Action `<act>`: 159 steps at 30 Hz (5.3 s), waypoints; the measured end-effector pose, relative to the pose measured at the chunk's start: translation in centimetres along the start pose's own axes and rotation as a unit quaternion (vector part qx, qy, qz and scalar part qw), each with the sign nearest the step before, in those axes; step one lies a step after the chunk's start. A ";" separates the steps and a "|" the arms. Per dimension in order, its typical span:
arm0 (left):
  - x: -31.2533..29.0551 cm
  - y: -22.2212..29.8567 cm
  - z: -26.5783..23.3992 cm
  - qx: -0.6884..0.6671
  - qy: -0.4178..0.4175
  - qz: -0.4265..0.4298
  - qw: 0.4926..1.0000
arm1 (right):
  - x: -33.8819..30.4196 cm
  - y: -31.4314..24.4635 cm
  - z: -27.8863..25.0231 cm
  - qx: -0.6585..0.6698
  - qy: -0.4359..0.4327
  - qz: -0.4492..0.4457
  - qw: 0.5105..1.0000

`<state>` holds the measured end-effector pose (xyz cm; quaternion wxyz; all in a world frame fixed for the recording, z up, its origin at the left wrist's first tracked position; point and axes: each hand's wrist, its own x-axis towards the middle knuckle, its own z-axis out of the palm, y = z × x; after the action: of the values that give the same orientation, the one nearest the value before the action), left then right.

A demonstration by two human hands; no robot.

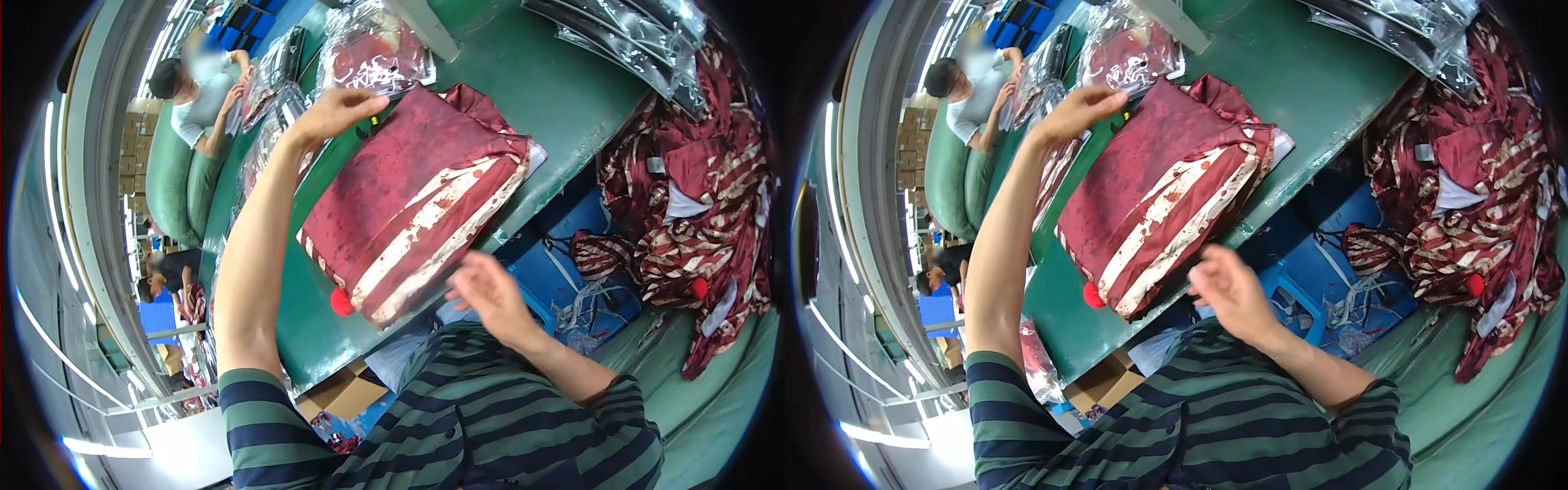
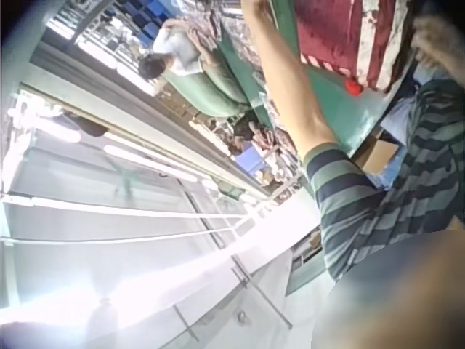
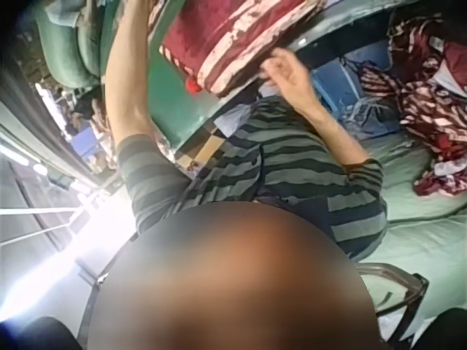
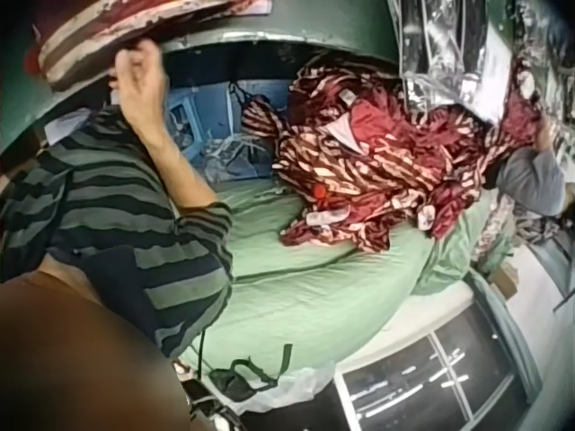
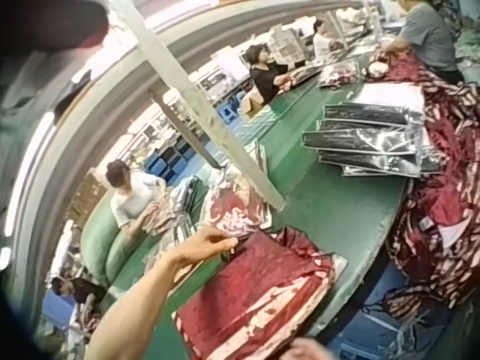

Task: Folding garments and placing them into clear plastic packaging bags.

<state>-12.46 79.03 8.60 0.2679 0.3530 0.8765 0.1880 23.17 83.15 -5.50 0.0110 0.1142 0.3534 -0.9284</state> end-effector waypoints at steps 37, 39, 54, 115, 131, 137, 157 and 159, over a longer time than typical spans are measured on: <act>-18.6 -4.1 -11.9 -0.274 0.097 -0.058 0.955 | 18.0 -17.9 9.5 -0.270 -0.125 -0.008 0.955; -25.6 -6.2 -11.7 -0.348 0.098 -0.156 0.919 | 20.6 -17.1 14.2 -0.321 -0.248 -0.077 0.911; -33.1 -7.7 30.8 -0.078 0.501 0.038 0.861 | 29.3 2.2 10.6 -0.635 -0.561 -0.355 0.396; -51.3 -27.3 29.1 -0.555 0.699 -0.257 0.370 | 21.4 27.9 35.5 -0.380 -0.293 0.298 0.825; -51.6 -23.4 25.7 -0.704 0.625 0.271 0.203 | 14.3 18.8 37.7 -0.234 -0.340 0.213 0.886; -47.1 -23.7 23.9 -0.729 0.596 0.158 0.297 | 14.4 2.0 26.6 -0.293 -0.264 0.117 0.911; -38.6 -17.8 24.1 -0.600 0.648 -0.177 0.433 | 25.5 14.4 28.2 -0.891 -0.255 -0.175 0.334; -38.6 -19.4 25.2 -0.579 0.653 -0.198 0.446 | 25.7 15.8 27.5 -0.874 -0.285 -0.141 0.368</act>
<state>16.10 41.56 -8.25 -0.2116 -0.2938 0.5265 0.7692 -5.84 54.74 -1.62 0.0737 -0.2819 0.9543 -0.0665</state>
